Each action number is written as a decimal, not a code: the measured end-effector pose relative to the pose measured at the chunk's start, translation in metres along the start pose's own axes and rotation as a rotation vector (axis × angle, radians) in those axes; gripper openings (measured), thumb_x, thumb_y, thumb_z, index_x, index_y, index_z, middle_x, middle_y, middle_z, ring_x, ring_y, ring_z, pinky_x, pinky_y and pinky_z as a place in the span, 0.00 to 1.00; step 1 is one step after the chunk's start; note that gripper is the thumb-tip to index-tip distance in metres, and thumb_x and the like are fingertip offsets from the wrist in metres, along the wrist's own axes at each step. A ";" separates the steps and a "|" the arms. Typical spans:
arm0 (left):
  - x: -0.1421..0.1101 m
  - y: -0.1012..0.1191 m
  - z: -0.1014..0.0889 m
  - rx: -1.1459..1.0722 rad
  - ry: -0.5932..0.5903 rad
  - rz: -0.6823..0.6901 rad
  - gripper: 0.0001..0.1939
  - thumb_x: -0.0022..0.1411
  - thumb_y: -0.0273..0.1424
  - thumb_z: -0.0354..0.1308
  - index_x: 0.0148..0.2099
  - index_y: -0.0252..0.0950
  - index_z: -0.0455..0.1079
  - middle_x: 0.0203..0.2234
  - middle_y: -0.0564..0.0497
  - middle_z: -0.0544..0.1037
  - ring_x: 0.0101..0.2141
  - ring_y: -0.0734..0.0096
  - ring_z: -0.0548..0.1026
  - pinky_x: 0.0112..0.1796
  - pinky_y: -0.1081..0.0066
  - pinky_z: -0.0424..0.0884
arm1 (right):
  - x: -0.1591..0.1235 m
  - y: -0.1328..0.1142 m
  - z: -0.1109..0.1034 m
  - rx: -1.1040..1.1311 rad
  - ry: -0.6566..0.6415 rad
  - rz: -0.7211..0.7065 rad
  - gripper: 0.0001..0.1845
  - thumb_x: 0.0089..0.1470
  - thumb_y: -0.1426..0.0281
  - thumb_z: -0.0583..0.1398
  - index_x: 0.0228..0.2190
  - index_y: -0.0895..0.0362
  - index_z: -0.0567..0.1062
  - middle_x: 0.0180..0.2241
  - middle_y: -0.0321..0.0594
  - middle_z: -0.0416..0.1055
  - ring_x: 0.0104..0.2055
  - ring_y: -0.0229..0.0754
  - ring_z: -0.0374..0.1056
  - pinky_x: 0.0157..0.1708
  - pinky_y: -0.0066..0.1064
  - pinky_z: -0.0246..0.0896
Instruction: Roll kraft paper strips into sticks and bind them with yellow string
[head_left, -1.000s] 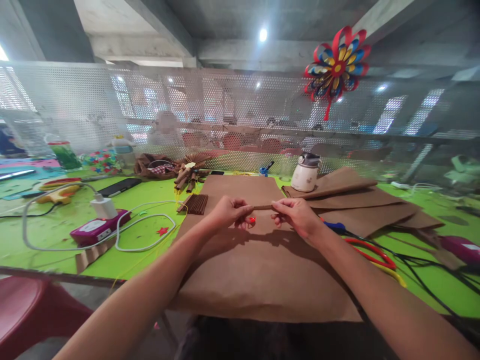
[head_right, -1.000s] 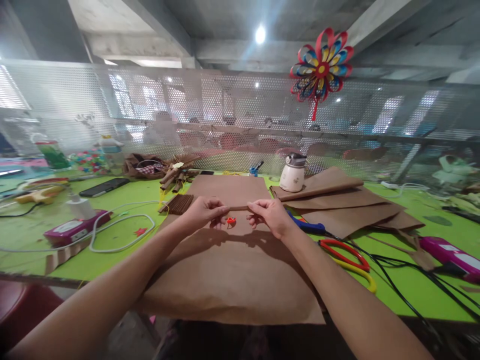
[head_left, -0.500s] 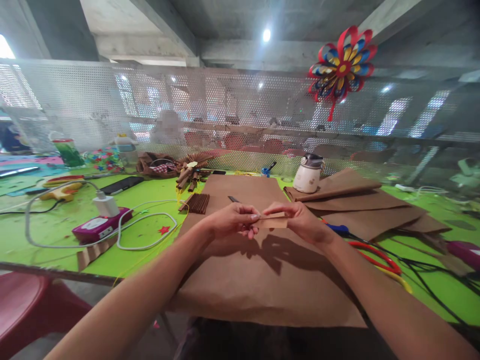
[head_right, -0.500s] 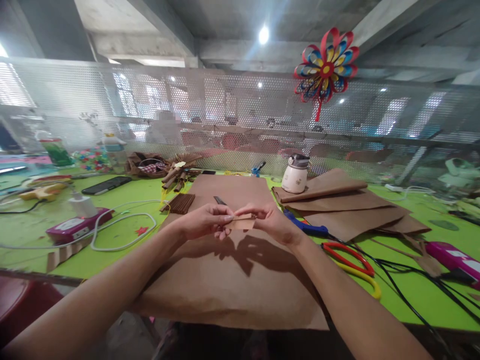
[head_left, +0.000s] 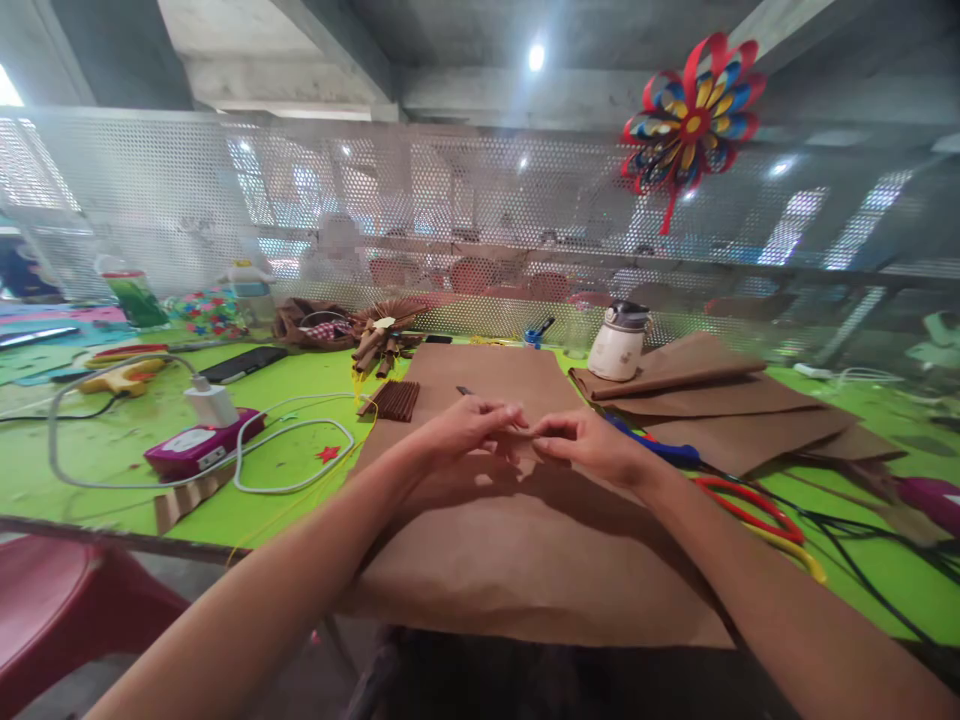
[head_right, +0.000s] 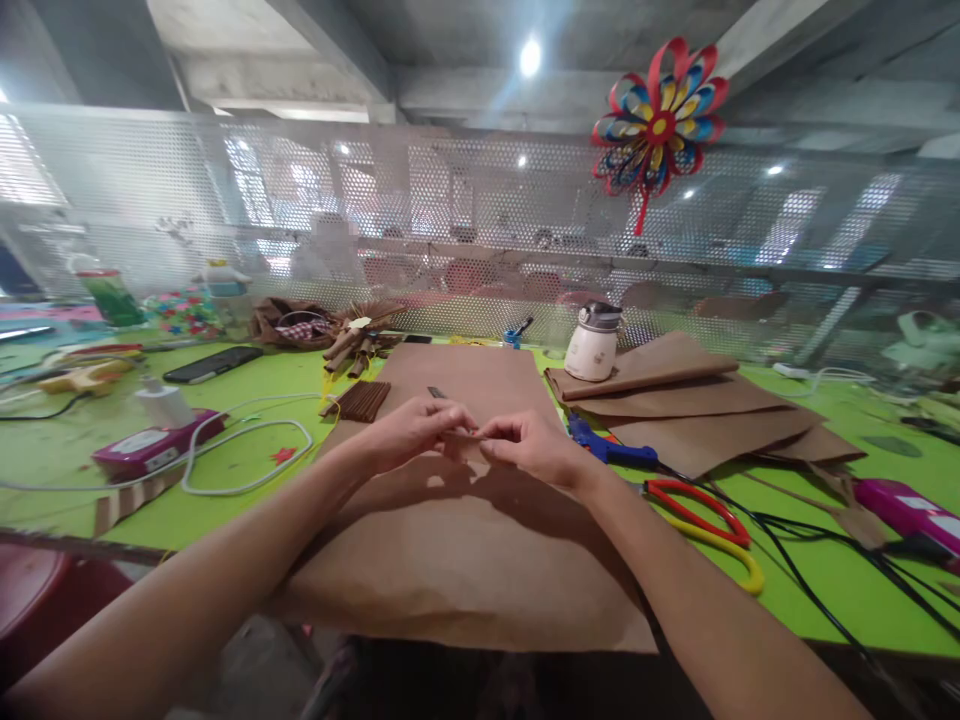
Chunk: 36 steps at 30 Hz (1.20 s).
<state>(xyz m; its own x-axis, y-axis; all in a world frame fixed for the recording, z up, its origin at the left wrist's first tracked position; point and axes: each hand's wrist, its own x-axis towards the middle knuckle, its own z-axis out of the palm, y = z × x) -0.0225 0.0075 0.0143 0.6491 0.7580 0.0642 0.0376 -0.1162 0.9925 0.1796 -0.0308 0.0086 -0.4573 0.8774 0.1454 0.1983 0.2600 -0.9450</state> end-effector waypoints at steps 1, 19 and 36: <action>0.000 0.000 0.002 0.070 -0.005 0.008 0.17 0.54 0.40 0.60 0.37 0.29 0.72 0.23 0.51 0.75 0.23 0.76 0.72 0.28 0.74 0.66 | 0.001 0.001 0.001 0.006 0.028 0.005 0.11 0.46 0.65 0.64 0.28 0.61 0.77 0.17 0.31 0.64 0.20 0.31 0.54 0.21 0.25 0.46; 0.002 -0.007 0.005 -0.178 0.063 0.078 0.12 0.52 0.29 0.64 0.35 0.30 0.64 0.22 0.47 0.79 0.27 0.64 0.79 0.29 0.70 0.72 | 0.010 0.013 0.002 0.376 0.338 -0.062 0.10 0.38 0.71 0.67 0.29 0.57 0.79 0.26 0.36 0.71 0.27 0.34 0.64 0.31 0.30 0.60; 0.007 -0.009 0.009 0.128 0.137 0.155 0.07 0.55 0.29 0.58 0.32 0.28 0.68 0.16 0.51 0.75 0.20 0.73 0.75 0.24 0.74 0.70 | 0.008 0.014 0.008 0.260 0.279 -0.071 0.13 0.40 0.70 0.66 0.33 0.58 0.77 0.25 0.36 0.71 0.27 0.36 0.63 0.30 0.29 0.58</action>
<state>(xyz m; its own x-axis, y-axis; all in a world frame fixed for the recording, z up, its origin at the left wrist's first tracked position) -0.0115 0.0080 0.0049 0.5462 0.8036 0.2363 0.0473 -0.3113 0.9491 0.1713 -0.0232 -0.0057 -0.2015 0.9462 0.2533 -0.0683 0.2444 -0.9673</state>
